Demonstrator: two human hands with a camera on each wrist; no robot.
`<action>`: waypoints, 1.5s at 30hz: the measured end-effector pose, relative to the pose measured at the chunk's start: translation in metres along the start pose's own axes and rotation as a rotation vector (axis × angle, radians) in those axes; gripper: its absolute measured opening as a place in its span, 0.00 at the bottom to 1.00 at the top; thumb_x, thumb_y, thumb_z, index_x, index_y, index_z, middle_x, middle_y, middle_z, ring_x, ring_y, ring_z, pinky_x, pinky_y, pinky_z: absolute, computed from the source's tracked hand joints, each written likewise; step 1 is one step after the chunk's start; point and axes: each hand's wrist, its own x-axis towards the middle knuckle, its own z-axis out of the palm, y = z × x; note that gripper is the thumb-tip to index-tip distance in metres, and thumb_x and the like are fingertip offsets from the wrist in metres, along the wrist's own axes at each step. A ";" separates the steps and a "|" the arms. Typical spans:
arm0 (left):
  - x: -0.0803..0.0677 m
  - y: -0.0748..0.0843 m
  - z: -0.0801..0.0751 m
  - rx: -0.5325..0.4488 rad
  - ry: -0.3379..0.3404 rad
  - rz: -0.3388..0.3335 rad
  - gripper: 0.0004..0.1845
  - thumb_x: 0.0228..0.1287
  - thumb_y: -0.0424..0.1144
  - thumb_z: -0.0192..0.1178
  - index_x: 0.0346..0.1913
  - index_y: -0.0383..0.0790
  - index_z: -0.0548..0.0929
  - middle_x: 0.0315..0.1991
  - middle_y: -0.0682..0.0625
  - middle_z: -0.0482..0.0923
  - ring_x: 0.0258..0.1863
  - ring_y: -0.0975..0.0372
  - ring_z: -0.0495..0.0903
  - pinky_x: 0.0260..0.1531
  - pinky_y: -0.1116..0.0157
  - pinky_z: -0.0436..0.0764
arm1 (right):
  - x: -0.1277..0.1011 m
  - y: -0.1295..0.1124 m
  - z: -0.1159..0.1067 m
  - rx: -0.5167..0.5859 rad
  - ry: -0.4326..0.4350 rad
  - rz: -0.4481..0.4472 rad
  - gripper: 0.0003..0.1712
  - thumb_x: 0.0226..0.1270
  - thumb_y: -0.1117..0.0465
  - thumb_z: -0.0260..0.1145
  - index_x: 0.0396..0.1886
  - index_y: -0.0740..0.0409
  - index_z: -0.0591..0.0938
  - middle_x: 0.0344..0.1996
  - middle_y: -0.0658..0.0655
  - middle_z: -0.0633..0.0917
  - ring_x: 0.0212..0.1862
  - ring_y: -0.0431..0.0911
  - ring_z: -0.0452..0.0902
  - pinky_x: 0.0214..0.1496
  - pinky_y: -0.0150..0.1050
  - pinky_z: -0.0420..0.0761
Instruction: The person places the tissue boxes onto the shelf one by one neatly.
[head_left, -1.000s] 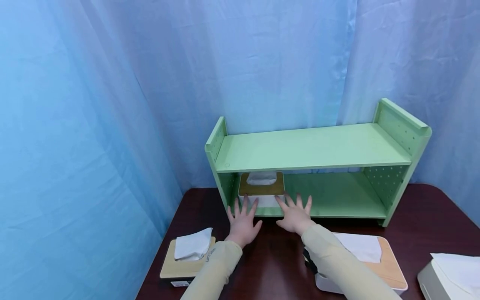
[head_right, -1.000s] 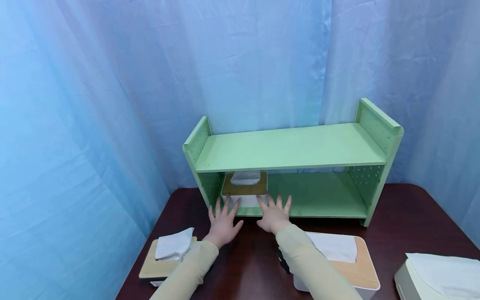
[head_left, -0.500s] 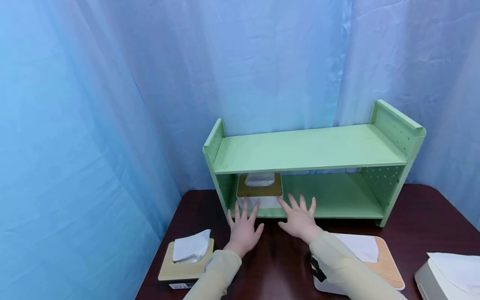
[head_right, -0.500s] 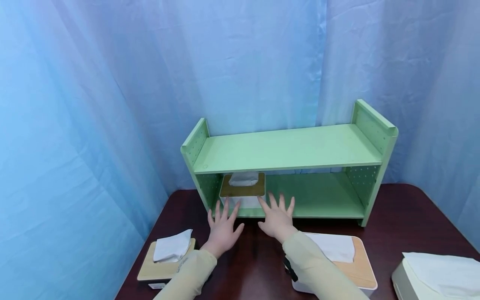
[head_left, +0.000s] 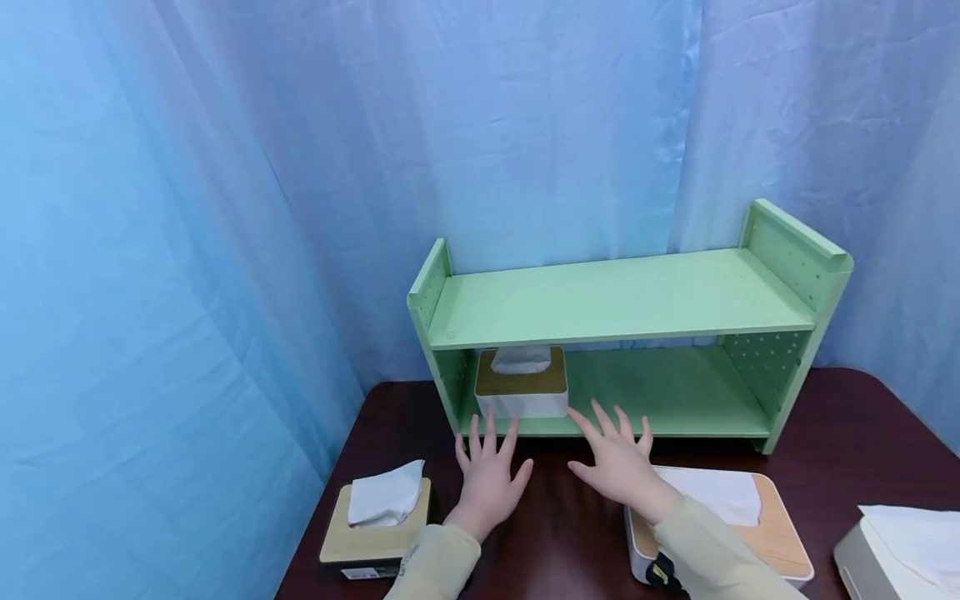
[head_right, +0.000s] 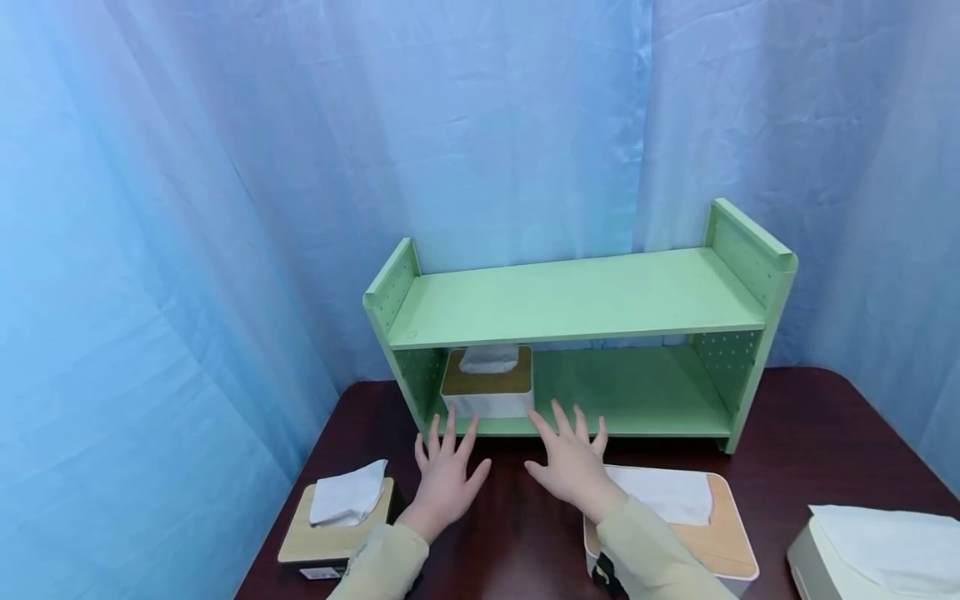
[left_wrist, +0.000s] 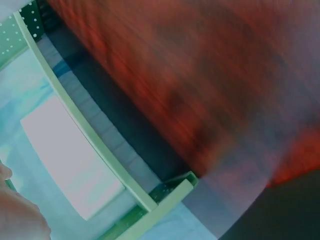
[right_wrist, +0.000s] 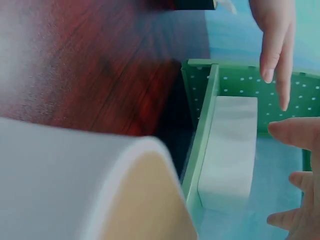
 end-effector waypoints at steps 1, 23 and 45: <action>-0.002 0.002 0.001 -0.016 -0.001 0.002 0.33 0.69 0.54 0.51 0.73 0.48 0.59 0.74 0.36 0.45 0.72 0.38 0.44 0.61 0.34 0.47 | -0.003 0.001 -0.002 0.012 0.005 0.002 0.42 0.58 0.50 0.68 0.71 0.51 0.64 0.70 0.70 0.60 0.68 0.73 0.49 0.60 0.75 0.40; -0.036 0.038 0.029 -0.186 -0.104 0.052 0.32 0.69 0.54 0.51 0.73 0.53 0.59 0.75 0.39 0.46 0.72 0.41 0.45 0.60 0.36 0.49 | -0.054 0.038 -0.012 0.146 0.111 -0.032 0.34 0.57 0.53 0.69 0.63 0.55 0.72 0.65 0.70 0.67 0.61 0.70 0.64 0.54 0.67 0.57; -0.035 0.083 0.058 -0.423 -0.292 0.104 0.35 0.67 0.57 0.51 0.74 0.58 0.54 0.71 0.28 0.46 0.70 0.38 0.50 0.56 0.47 0.72 | -0.106 0.131 -0.039 0.131 0.165 0.073 0.25 0.62 0.53 0.67 0.55 0.62 0.78 0.60 0.69 0.71 0.62 0.48 0.67 0.52 0.41 0.68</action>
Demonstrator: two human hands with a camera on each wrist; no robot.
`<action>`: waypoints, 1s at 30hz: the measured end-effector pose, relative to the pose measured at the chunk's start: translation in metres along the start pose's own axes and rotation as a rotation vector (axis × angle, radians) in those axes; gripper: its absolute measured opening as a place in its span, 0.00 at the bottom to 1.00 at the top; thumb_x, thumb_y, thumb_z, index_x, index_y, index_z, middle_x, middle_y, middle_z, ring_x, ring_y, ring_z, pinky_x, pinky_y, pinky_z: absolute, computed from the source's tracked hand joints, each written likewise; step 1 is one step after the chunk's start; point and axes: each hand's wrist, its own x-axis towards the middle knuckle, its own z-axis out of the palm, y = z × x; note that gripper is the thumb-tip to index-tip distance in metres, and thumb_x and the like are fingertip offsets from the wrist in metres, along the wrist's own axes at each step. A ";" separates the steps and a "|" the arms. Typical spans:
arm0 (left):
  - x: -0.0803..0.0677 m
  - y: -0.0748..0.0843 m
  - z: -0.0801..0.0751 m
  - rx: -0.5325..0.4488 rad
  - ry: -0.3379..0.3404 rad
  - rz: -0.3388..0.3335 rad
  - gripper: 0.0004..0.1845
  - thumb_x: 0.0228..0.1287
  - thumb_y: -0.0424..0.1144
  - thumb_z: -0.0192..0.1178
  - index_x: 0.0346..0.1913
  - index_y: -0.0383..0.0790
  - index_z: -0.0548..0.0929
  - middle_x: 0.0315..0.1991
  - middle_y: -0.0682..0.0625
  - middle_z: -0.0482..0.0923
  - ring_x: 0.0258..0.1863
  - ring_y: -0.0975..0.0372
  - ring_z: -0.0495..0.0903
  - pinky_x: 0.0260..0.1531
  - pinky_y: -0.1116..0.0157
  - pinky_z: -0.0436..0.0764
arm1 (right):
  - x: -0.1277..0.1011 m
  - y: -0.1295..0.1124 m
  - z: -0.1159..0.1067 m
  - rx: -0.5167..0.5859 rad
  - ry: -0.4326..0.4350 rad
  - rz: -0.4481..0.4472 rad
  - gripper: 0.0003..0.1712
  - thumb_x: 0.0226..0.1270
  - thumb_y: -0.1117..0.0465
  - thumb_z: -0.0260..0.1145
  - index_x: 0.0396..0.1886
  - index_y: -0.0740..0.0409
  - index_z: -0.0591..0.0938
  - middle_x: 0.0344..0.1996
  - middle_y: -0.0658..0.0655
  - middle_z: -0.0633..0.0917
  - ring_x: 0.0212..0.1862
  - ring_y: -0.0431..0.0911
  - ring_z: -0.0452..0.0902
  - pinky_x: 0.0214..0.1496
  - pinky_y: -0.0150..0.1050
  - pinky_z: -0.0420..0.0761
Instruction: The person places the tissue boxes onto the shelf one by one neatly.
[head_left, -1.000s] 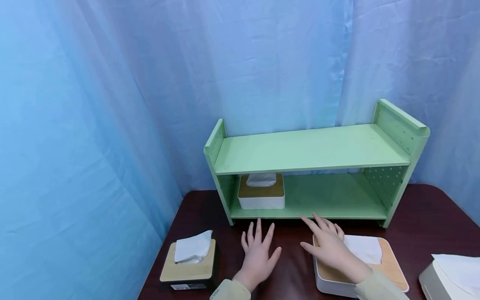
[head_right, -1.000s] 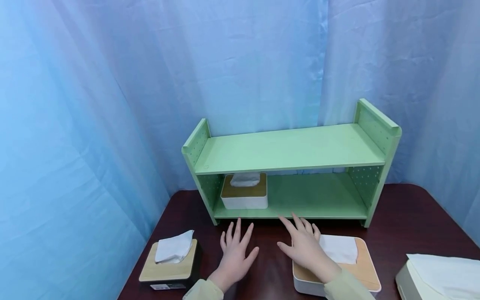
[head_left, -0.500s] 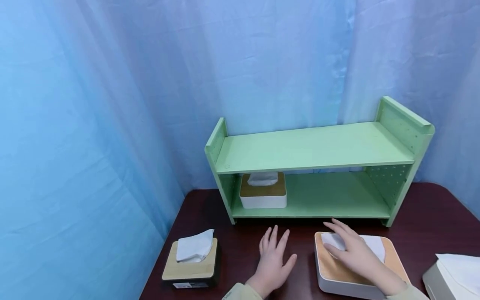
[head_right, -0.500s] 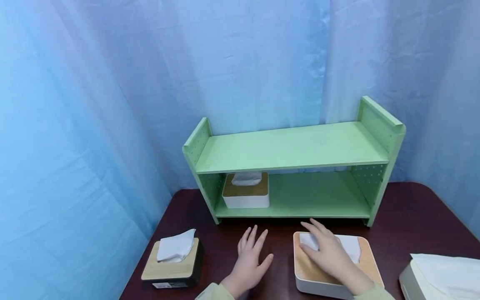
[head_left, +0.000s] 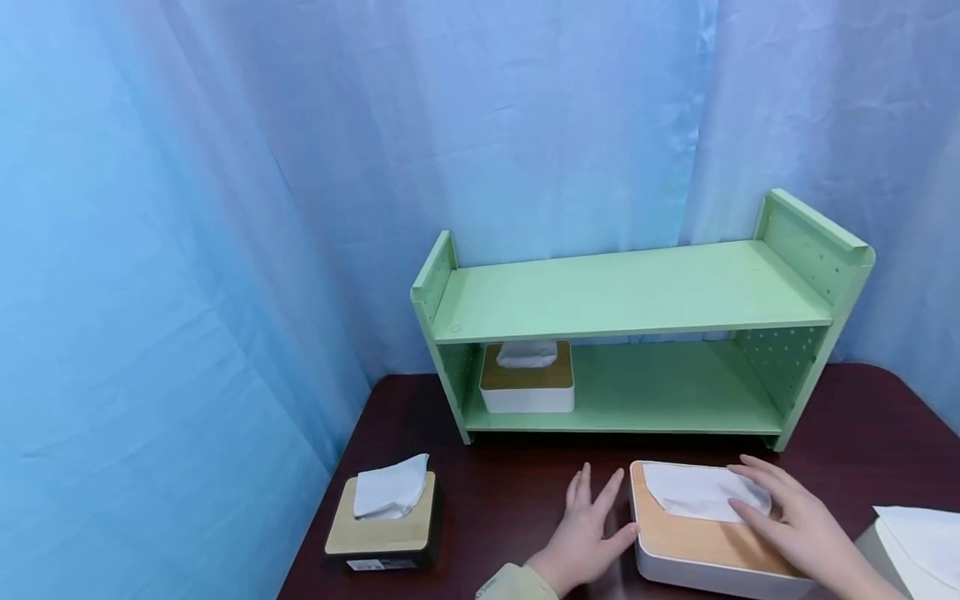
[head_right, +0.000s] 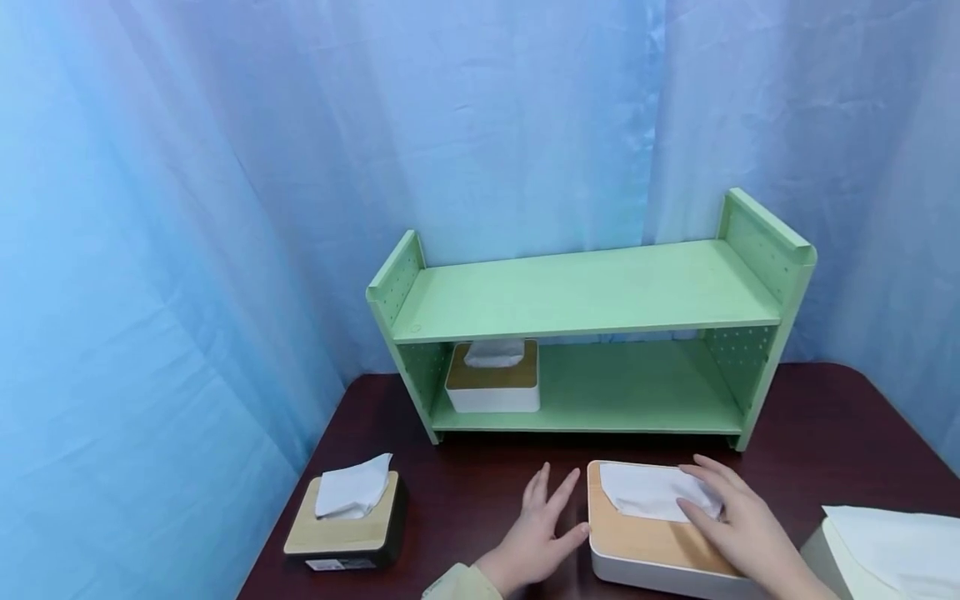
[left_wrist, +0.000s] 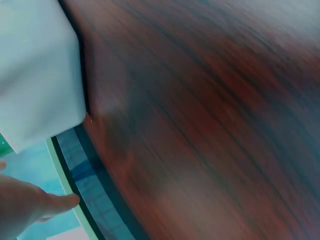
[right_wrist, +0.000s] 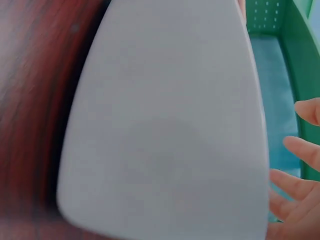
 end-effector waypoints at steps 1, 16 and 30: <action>0.001 0.002 0.002 -0.018 -0.012 -0.002 0.35 0.67 0.57 0.52 0.74 0.59 0.54 0.71 0.29 0.46 0.70 0.38 0.50 0.56 0.48 0.72 | -0.001 0.003 -0.002 0.008 0.000 0.010 0.25 0.62 0.54 0.67 0.55 0.63 0.77 0.60 0.71 0.70 0.61 0.54 0.67 0.53 0.47 0.69; 0.001 0.010 0.013 -0.085 -0.106 0.018 0.39 0.64 0.56 0.57 0.74 0.61 0.50 0.71 0.27 0.45 0.68 0.39 0.57 0.51 0.57 0.77 | -0.018 0.042 0.001 0.030 -0.206 0.209 0.48 0.63 0.44 0.63 0.70 0.70 0.56 0.66 0.82 0.47 0.63 0.79 0.45 0.46 0.73 0.60; 0.004 0.001 0.018 -0.235 -0.181 0.081 0.38 0.67 0.51 0.56 0.75 0.56 0.51 0.75 0.50 0.51 0.73 0.57 0.52 0.63 0.61 0.66 | -0.039 0.072 0.033 0.246 -0.058 -0.055 0.59 0.45 0.67 0.73 0.75 0.44 0.51 0.57 0.14 0.48 0.53 0.10 0.42 0.44 0.12 0.43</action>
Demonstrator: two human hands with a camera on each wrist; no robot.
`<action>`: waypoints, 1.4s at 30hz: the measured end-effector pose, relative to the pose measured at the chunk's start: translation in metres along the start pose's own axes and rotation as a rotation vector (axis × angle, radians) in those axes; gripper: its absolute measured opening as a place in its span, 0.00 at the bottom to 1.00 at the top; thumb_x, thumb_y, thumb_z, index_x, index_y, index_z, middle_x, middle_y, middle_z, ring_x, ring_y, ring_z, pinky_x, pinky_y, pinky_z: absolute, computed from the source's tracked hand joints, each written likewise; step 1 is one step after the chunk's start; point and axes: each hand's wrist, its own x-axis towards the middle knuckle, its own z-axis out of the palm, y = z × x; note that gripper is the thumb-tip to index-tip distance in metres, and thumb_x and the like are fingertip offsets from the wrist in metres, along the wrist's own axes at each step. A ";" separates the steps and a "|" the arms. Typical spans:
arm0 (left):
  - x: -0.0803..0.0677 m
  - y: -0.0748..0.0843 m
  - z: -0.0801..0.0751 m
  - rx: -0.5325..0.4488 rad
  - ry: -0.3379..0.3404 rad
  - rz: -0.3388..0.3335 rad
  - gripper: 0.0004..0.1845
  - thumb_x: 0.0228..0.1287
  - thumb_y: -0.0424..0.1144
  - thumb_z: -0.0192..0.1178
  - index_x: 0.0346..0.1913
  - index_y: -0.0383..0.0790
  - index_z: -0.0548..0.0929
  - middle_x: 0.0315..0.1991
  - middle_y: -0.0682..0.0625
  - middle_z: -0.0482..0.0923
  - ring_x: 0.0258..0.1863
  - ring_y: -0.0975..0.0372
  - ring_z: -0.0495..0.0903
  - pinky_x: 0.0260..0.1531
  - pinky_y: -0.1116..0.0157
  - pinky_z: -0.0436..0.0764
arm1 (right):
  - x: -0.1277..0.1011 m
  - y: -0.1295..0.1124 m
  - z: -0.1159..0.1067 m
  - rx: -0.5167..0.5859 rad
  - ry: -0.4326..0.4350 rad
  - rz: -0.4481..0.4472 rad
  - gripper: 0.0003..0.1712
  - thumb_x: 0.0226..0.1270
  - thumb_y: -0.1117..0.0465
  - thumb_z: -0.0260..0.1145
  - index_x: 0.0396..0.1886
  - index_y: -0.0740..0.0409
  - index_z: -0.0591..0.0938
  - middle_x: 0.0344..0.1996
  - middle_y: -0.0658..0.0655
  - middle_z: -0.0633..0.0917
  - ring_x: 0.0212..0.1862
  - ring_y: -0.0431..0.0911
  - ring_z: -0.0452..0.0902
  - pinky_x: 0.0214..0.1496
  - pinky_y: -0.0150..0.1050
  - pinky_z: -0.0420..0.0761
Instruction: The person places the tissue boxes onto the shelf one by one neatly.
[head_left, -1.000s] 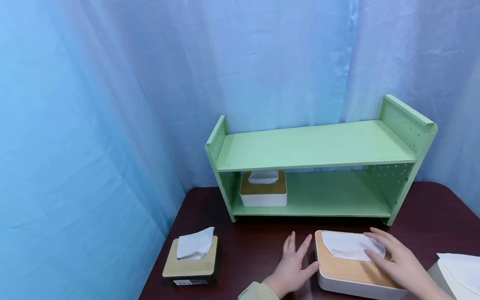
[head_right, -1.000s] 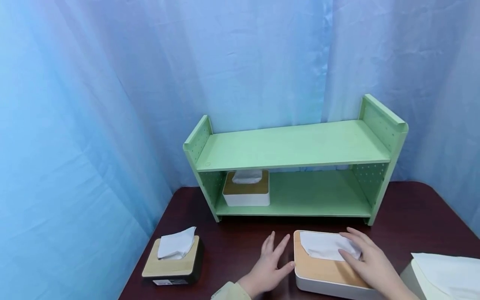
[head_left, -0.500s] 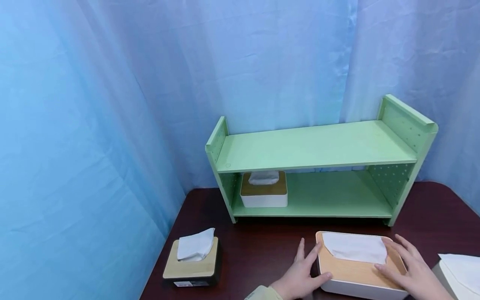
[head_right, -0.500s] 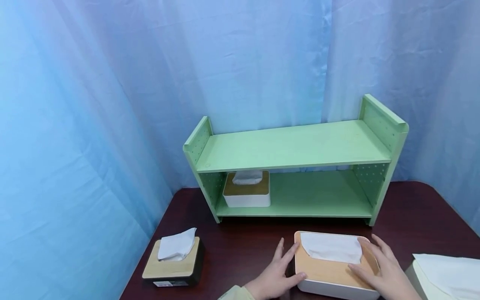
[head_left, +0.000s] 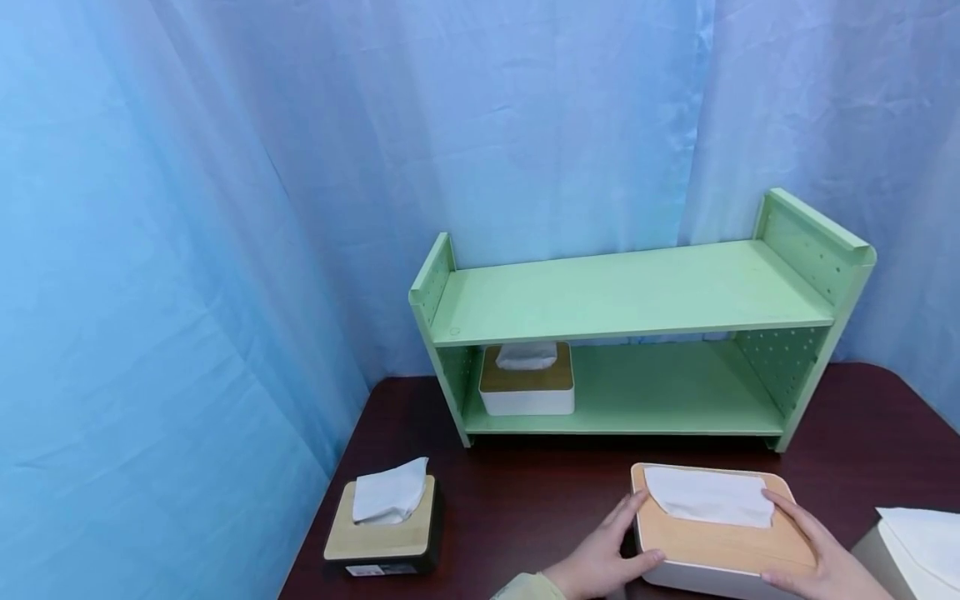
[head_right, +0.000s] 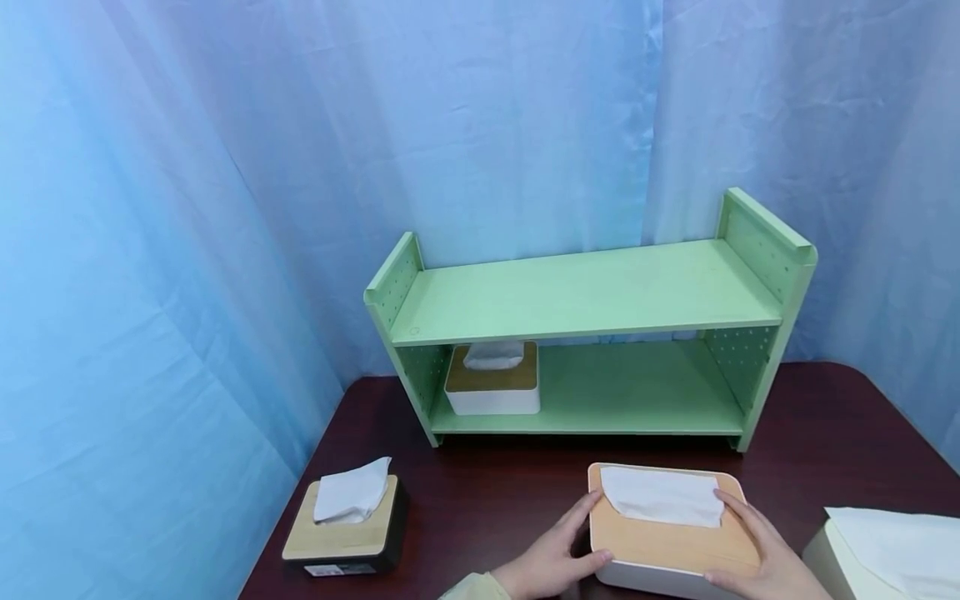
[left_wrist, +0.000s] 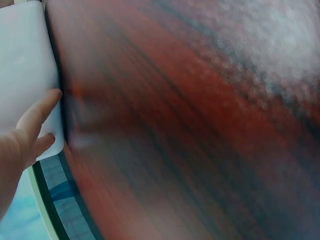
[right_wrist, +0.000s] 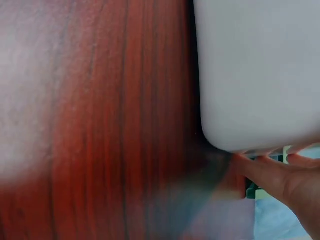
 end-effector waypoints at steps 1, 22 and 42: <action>0.000 -0.001 0.000 -0.006 -0.001 0.006 0.38 0.67 0.50 0.56 0.75 0.55 0.51 0.74 0.50 0.52 0.73 0.57 0.52 0.64 0.61 0.65 | -0.001 0.001 0.000 0.011 -0.009 -0.005 0.60 0.45 0.68 0.73 0.75 0.46 0.51 0.57 0.14 0.48 0.53 0.11 0.44 0.45 0.13 0.45; 0.001 -0.011 0.006 -0.222 -0.021 0.034 0.32 0.66 0.42 0.59 0.71 0.56 0.59 0.74 0.45 0.52 0.74 0.50 0.48 0.68 0.62 0.57 | -0.008 0.003 -0.004 0.062 -0.026 0.012 0.61 0.44 0.73 0.73 0.75 0.45 0.51 0.56 0.19 0.52 0.45 0.20 0.60 0.35 0.25 0.66; -0.015 -0.008 0.004 -0.346 0.038 0.037 0.32 0.65 0.38 0.59 0.69 0.54 0.61 0.73 0.36 0.48 0.72 0.53 0.50 0.67 0.66 0.58 | -0.009 -0.018 0.003 -0.009 -0.035 0.083 0.56 0.49 0.62 0.74 0.74 0.45 0.53 0.57 0.12 0.48 0.51 0.11 0.47 0.41 0.19 0.56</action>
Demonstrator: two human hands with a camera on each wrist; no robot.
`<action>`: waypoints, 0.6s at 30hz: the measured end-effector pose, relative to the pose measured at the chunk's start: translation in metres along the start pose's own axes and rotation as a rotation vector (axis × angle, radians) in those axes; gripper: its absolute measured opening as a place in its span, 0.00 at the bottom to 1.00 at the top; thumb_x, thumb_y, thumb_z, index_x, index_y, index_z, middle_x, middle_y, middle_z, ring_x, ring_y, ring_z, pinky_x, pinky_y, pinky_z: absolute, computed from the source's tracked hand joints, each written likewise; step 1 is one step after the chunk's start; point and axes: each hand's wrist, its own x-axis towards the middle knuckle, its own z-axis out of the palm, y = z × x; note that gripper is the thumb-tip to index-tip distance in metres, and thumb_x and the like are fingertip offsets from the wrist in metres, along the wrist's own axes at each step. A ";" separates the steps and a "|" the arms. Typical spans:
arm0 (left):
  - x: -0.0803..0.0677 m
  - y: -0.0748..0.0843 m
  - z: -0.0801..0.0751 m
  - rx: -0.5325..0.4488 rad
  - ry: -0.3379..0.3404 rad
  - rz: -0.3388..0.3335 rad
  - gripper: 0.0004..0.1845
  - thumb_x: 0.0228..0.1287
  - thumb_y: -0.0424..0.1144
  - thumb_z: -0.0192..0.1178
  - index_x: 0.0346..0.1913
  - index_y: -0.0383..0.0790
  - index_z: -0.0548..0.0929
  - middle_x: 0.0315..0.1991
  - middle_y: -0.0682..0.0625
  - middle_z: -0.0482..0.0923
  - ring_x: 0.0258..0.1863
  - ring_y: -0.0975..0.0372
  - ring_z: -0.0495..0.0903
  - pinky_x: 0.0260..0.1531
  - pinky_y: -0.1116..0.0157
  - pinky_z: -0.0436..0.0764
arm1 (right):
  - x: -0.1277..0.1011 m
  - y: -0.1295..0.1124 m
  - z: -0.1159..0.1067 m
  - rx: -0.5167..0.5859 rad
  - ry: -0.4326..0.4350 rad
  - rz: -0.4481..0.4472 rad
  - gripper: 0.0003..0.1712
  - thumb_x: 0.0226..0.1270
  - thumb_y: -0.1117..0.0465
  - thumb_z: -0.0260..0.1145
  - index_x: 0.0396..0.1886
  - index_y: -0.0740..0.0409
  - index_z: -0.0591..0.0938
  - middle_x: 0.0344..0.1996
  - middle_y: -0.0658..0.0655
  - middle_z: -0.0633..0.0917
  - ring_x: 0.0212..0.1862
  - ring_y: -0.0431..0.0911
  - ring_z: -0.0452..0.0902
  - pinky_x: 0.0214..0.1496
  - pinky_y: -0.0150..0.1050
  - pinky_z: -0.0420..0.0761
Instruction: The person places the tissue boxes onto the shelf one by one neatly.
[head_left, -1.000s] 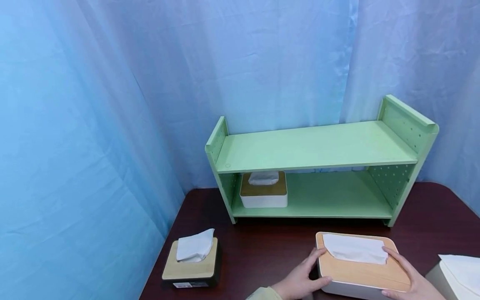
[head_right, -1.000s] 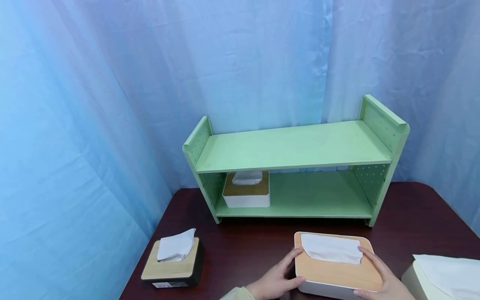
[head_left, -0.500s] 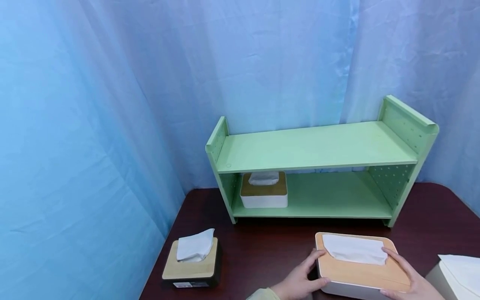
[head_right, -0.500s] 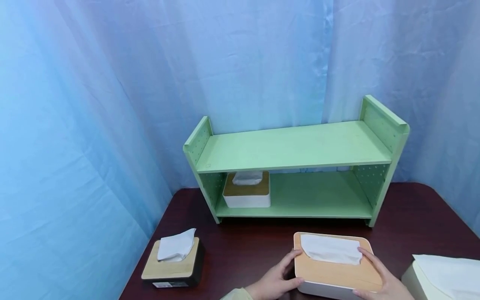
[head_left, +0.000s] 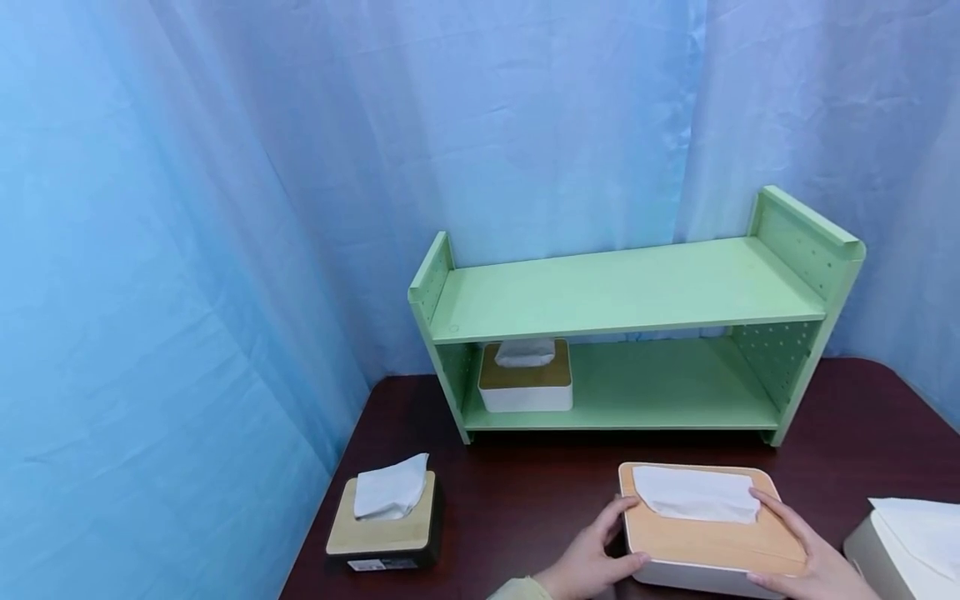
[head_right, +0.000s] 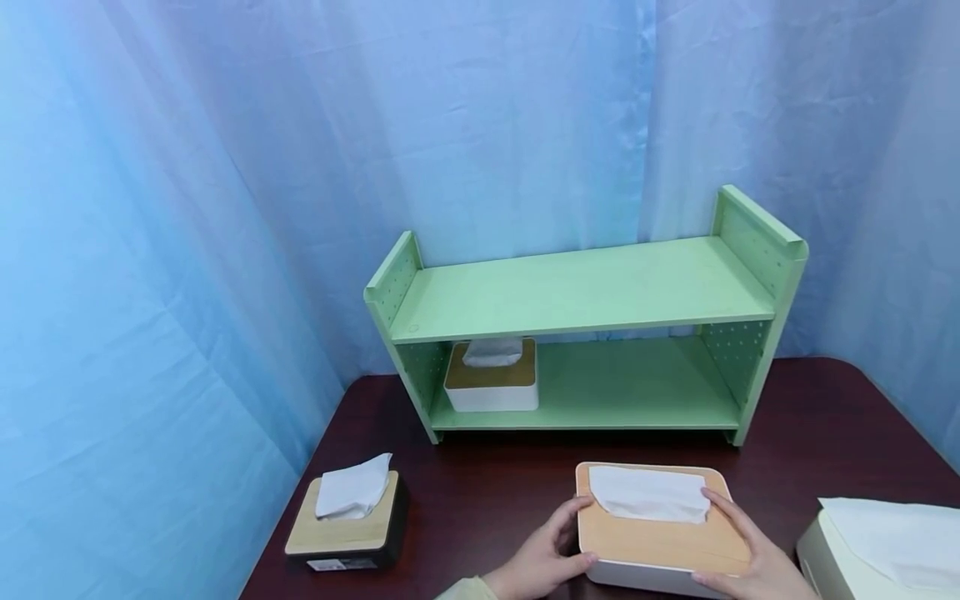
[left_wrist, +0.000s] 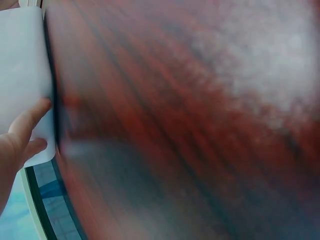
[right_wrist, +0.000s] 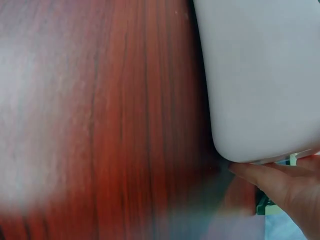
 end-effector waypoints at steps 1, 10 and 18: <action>-0.001 0.001 0.000 -0.007 0.001 0.004 0.32 0.65 0.37 0.59 0.69 0.54 0.61 0.73 0.35 0.48 0.72 0.53 0.50 0.66 0.66 0.58 | 0.000 -0.001 0.001 0.006 -0.002 -0.003 0.56 0.49 0.62 0.74 0.74 0.46 0.53 0.57 0.12 0.48 0.51 0.11 0.47 0.41 0.19 0.56; -0.006 0.006 -0.008 -0.096 0.042 -0.016 0.32 0.61 0.32 0.60 0.67 0.48 0.62 0.73 0.36 0.50 0.68 0.53 0.59 0.49 0.71 0.74 | 0.008 -0.017 0.006 0.028 0.005 -0.024 0.58 0.47 0.61 0.76 0.75 0.47 0.53 0.57 0.14 0.48 0.55 0.09 0.43 0.45 0.13 0.49; -0.009 0.003 -0.013 -0.179 0.086 0.059 0.32 0.60 0.28 0.60 0.66 0.42 0.62 0.69 0.41 0.60 0.57 0.67 0.71 0.39 0.73 0.77 | 0.015 -0.027 0.011 0.075 0.008 -0.029 0.58 0.45 0.62 0.76 0.75 0.47 0.53 0.58 0.15 0.48 0.57 0.10 0.42 0.45 0.14 0.49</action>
